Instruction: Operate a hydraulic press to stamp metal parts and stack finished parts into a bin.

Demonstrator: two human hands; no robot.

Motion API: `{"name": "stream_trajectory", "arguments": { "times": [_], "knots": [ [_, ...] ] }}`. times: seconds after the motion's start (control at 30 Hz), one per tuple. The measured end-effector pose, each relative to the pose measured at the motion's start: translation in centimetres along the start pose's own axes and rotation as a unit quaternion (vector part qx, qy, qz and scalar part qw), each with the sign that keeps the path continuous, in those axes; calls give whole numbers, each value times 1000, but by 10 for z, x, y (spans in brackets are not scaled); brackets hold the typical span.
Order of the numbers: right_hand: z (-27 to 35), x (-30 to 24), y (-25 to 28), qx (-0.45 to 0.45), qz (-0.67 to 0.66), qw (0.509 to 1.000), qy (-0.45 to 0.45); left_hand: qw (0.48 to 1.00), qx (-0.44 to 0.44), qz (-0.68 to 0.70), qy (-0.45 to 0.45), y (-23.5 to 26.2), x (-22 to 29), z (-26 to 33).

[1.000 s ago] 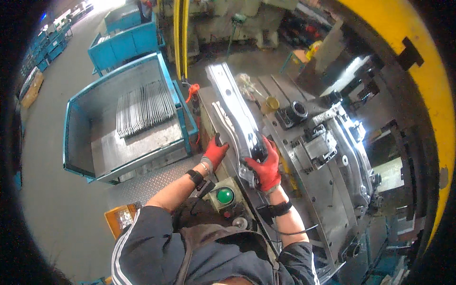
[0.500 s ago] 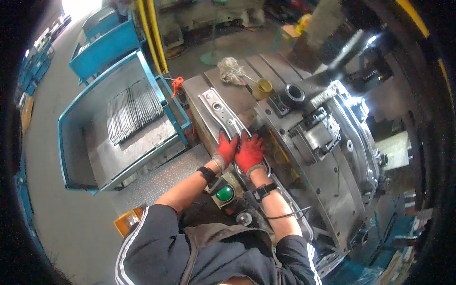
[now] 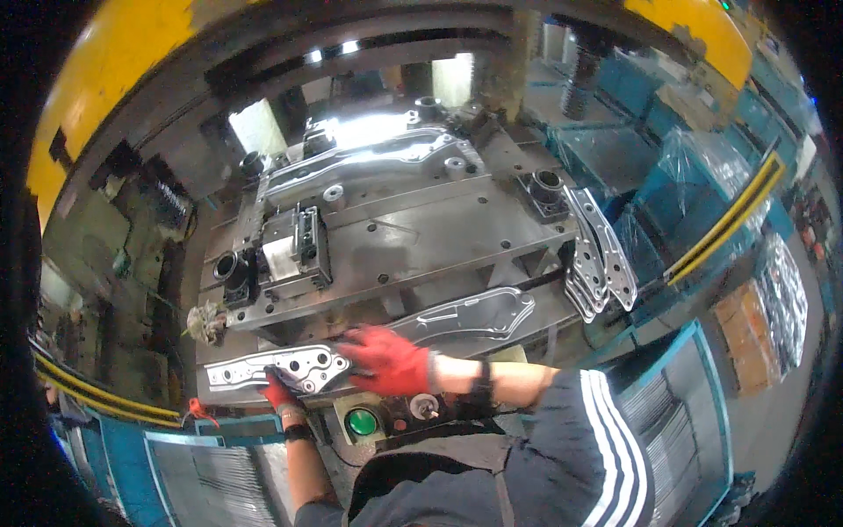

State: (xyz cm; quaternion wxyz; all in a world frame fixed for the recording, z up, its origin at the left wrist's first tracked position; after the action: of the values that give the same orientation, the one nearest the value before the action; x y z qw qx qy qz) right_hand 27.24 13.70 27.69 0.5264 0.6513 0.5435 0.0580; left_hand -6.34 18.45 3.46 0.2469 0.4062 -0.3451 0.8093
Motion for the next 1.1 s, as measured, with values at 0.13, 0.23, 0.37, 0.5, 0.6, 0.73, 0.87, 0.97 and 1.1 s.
{"name": "stream_trajectory", "arguments": {
  "times": [0.13, 0.23, 0.37, 0.5, 0.6, 0.73, 0.87, 0.97, 1.1],
  "knots": [
    [123, 41, 78, 89, 98, 980, -151, 991, 48, -114, -56, 31, 8, 28],
    [233, 74, 104, 165, 123, 910, -360, 987, 31, -144, -67, 84, -12, 30],
    [446, 146, 32, 256, -59, 790, -553, 960, -105, -243, -88, 98, -65, 73],
    [453, 147, -57, 226, -287, 768, -526, 818, -266, -504, 79, 56, -81, 148],
    [402, 126, -44, 122, -160, 818, -539, 854, -264, -423, 149, 46, -88, 149],
    [392, 131, -34, 105, -98, 830, -539, 837, -234, -486, 94, 56, -116, 125],
    [394, 130, -32, 33, -57, 812, -580, 853, -219, -462, 105, 61, -125, 121],
    [405, 144, -42, 22, -17, 818, -574, 832, -202, -507, 98, 64, -142, 103],
    [406, 145, -48, 3, -98, 783, -615, 841, -227, -488, 50, 92, -147, 76]
  ]
}}
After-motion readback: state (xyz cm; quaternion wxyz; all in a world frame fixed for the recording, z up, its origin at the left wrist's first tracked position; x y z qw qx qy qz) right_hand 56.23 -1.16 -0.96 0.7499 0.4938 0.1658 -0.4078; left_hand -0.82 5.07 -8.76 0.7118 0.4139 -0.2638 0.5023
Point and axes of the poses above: each hand's wrist, its own z-axis away from the middle knuckle, its own y-axis out of the back of the hand, x = y × z, the point moved 6 cm from there along -z, towards the middle knuckle, and after that the axes turned 7 degrees about y, right-handed, at the moved point
